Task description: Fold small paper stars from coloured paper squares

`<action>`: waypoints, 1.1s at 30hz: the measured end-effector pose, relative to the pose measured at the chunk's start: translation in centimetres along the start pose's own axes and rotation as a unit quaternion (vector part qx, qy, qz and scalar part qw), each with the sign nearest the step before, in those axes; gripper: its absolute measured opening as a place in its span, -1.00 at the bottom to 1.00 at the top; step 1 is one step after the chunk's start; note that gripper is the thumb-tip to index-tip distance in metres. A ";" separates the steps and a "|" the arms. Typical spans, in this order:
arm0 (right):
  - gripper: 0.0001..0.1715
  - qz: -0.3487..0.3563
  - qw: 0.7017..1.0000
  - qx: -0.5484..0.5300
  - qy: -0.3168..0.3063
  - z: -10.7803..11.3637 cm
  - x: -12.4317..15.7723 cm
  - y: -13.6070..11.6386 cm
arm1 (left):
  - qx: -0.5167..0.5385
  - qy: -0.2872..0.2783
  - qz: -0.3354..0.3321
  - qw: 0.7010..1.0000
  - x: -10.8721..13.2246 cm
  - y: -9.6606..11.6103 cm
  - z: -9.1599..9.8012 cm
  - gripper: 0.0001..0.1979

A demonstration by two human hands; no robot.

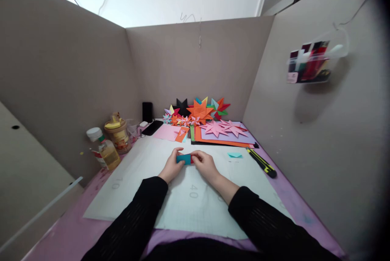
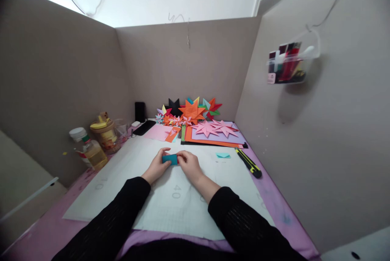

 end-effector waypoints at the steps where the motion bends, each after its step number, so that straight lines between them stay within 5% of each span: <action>1: -0.76 0.026 1.000 0.009 0.003 0.1 0.0 -0.4 | 0.002 -0.001 0.001 1.000 0.0 0.0 0.0 -0.53; 10: -0.72 0.058 0.998 0.029 0.019 0.7 -0.3 -0.5 | 0.031 0.005 0.020 0.999 -0.2 -0.7 -0.1 -0.52; 20: -0.83 -0.055 0.998 -0.013 -0.020 -0.4 -1.4 2.3 | 0.016 0.020 0.028 0.999 -0.4 -1.1 0.2 -0.54; 26: -0.80 0.020 0.999 -0.001 0.033 0.8 -1.4 0.5 | 0.018 0.035 0.037 0.999 -0.4 -1.2 0.5 -0.59; 33: -0.85 0.069 0.995 0.068 -0.014 -0.5 -1.2 0.5 | 0.057 0.017 0.041 0.997 -0.4 -1.1 0.3 -0.51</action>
Point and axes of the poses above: each hand's wrist, its own x-axis away from the middle knuckle, its own z-axis out of the back of the hand, y = z × x, the point moved 8 cm from there along -x, towards the middle knuckle, and after that the axes turned 9 degrees about y, right-handed, at the moved point
